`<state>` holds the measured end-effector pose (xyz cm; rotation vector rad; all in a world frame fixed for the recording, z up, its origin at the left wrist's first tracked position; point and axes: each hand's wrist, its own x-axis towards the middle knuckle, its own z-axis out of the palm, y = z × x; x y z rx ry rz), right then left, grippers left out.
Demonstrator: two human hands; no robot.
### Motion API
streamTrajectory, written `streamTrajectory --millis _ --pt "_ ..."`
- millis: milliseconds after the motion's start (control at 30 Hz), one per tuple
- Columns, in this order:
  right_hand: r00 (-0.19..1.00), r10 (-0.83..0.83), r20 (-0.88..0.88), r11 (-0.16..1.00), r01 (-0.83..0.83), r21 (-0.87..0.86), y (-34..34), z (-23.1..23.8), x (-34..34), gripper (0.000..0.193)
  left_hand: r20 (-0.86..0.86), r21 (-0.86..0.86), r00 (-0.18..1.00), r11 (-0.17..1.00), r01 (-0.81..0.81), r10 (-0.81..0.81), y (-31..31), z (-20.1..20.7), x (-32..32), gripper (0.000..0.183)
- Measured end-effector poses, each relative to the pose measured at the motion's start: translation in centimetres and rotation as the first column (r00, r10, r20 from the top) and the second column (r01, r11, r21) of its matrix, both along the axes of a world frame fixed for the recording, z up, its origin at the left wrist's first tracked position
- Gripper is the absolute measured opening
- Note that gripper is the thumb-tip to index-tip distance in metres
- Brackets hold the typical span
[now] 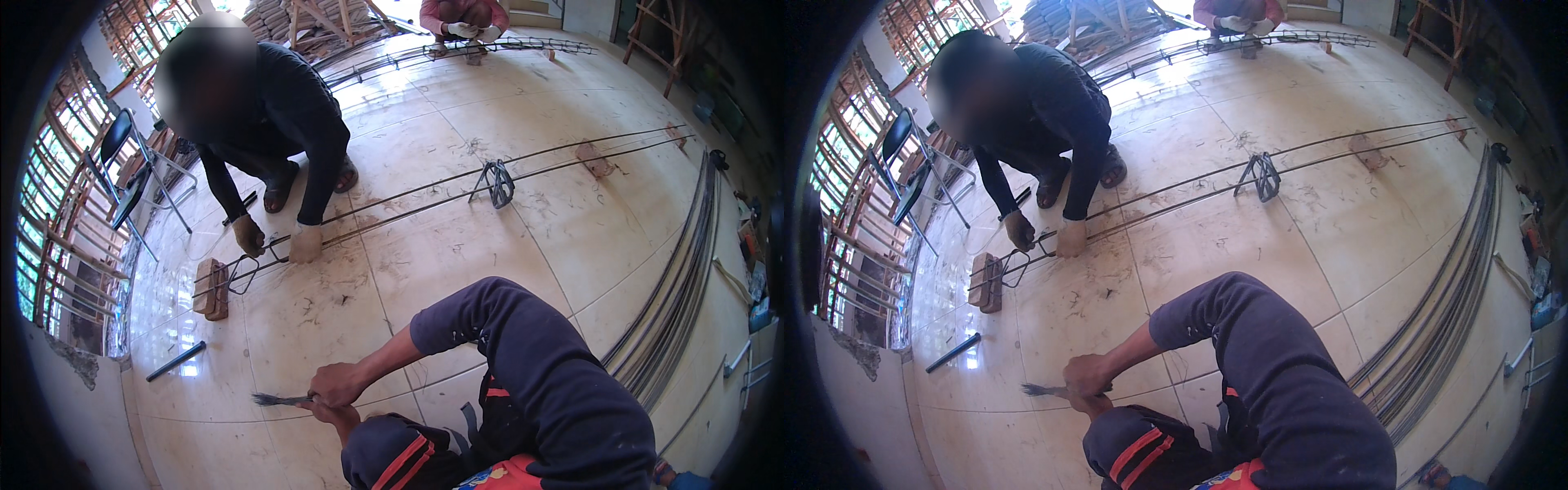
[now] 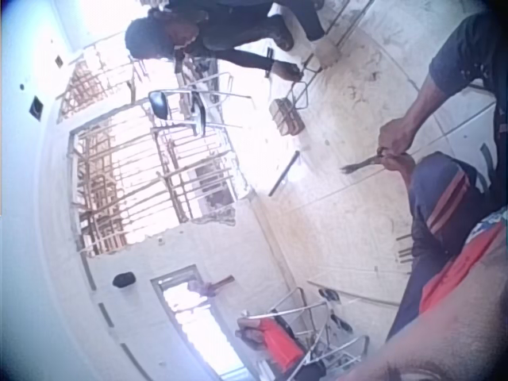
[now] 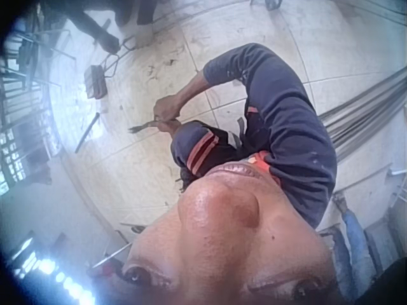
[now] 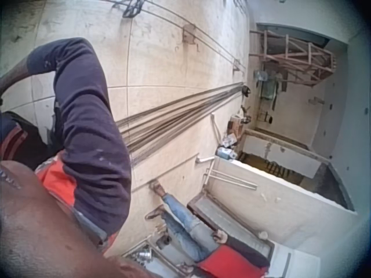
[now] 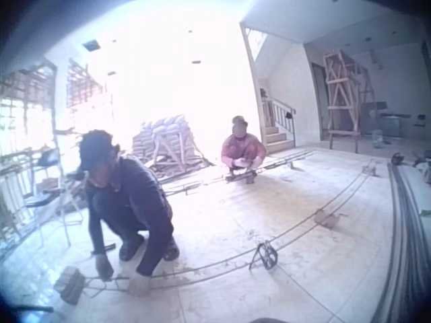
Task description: The person sits on the floor and uses pliers to twist wire ties around a metal frame structure. They repeatedly pick up wire, wrap it around the frame, and twist it to secure the components together.
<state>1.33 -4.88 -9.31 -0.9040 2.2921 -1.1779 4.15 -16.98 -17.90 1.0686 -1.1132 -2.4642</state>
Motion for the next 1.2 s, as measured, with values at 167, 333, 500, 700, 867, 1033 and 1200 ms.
streamTrajectory --millis 167,333,500,700,867,1033,1200 --pt "0.997 -0.037 0.066 0.999 0.036 0.014 0.0 1.8 0.8 0.031 0.003 -0.019 1.000 1.000 -0.019 0.019 -0.1 0.7 -0.3 0.060" --pt "0.999 -0.033 0.018 0.999 0.034 -0.024 0.7 3.7 1.2 0.029 -0.022 -0.041 0.999 0.999 -0.034 0.033 -0.9 0.4 -0.9 0.060" --pt "0.996 -0.089 0.022 0.995 0.089 -0.034 1.3 5.6 1.6 0.033 -0.053 -0.093 0.996 0.993 -0.072 0.067 -2.0 0.8 -1.9 0.060" --pt "0.987 -0.159 -0.041 0.980 0.152 -0.128 1.8 7.3 1.9 0.039 -0.065 -0.106 0.994 0.990 -0.090 0.084 -1.7 1.1 -3.0 0.061" --pt "0.972 -0.229 -0.044 0.962 0.219 -0.161 4.1 8.9 2.4 0.035 -0.071 -0.101 0.995 0.991 -0.083 0.076 -1.0 1.2 -3.3 0.061" --pt "0.978 -0.199 -0.062 0.957 0.180 -0.229 6.2 9.2 2.4 0.028 -0.076 -0.114 0.995 0.991 -0.074 0.066 -0.8 1.0 -3.5 0.061" --pt "0.972 -0.234 0.032 0.944 0.235 -0.233 8.7 11.4 3.9 0.026 -0.090 -0.122 0.994 0.990 -0.076 0.065 -0.4 1.8 -3.9 0.061"
